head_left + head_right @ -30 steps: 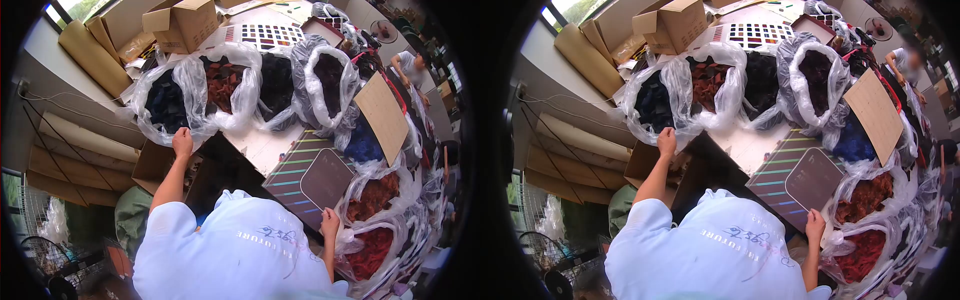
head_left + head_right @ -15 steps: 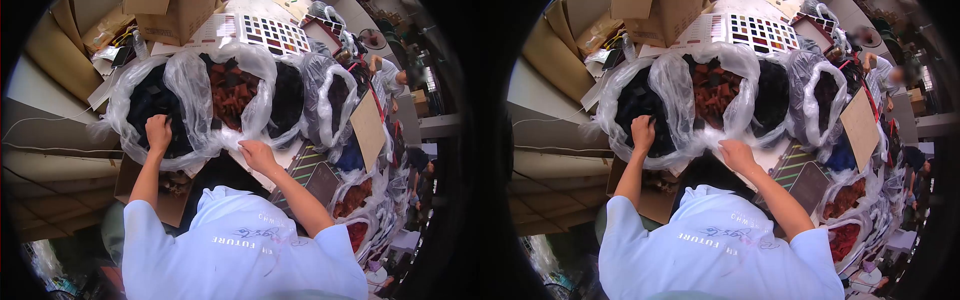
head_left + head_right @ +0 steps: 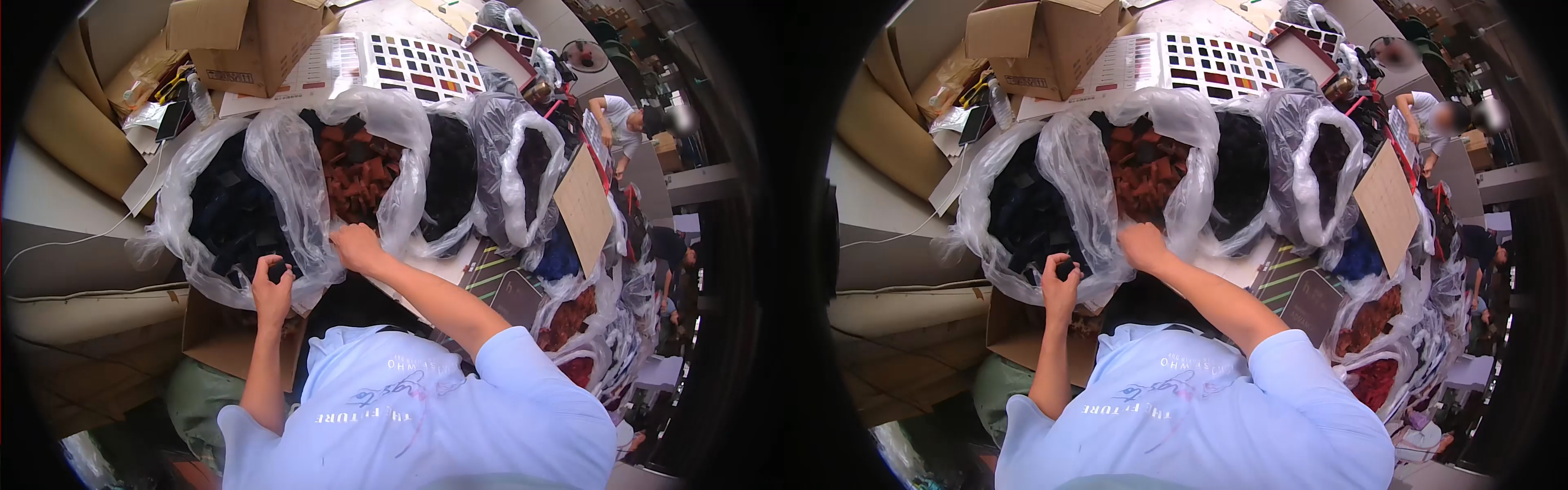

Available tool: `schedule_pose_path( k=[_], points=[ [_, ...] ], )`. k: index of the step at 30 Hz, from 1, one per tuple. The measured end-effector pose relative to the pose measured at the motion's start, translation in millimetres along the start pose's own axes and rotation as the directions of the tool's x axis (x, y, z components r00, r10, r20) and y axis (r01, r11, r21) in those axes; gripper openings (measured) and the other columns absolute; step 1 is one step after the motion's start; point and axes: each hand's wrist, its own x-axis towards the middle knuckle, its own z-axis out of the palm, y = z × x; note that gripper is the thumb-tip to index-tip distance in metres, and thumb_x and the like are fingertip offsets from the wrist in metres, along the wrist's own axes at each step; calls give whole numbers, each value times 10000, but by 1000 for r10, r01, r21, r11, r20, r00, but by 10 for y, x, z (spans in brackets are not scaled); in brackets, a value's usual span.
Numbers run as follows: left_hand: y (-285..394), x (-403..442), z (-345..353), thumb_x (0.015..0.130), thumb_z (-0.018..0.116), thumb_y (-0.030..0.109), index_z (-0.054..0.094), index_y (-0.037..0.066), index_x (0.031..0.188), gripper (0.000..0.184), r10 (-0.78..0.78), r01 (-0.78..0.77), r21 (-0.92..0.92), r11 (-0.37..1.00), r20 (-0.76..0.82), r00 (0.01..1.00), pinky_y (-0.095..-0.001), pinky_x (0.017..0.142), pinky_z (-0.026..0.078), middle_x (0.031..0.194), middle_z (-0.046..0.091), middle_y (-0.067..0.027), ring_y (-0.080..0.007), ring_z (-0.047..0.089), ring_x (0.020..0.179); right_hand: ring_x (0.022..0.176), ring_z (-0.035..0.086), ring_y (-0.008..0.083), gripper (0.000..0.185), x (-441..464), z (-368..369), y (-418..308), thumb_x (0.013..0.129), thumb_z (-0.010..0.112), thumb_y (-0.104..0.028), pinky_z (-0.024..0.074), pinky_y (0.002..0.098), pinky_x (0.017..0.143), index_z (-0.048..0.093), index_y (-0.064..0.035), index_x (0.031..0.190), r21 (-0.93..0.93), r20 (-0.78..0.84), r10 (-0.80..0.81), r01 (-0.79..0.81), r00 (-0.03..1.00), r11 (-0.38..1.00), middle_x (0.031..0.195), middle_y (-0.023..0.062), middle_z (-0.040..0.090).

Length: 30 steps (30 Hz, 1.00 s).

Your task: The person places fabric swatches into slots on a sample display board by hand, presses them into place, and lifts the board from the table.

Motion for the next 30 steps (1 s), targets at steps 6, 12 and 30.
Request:
schedule_pose_path(
  k=[6,12,30],
  points=[
    [605,364,694,812,768,173,490,13,729,331,111,-139,59,989,341,933,-261,555,428,613,579,-30,-95,545,595,799,663,370,148,-971,-569,184,787,609,-122,512,459,708,635,-52,914,547,-13,521,-430,854,719,838,179,686],
    [705,345,1778,800,712,159,606,1,817,191,245,-337,13,941,661,709,-306,599,462,683,614,-85,-155,577,625,781,682,186,222,-2757,-269,242,816,644,-56,543,324,677,592,-17,1029,781,224,912,-623,344,43,869,110,695],
    [666,544,3654,778,623,87,605,77,942,165,278,-947,245,208,913,297,-476,711,524,987,584,-149,-378,647,842,688,659,133,151,-3813,-650,901,905,637,-105,509,240,564,585,-27,1024,980,193,981,34,29,-194,895,76,666]
  ],
)
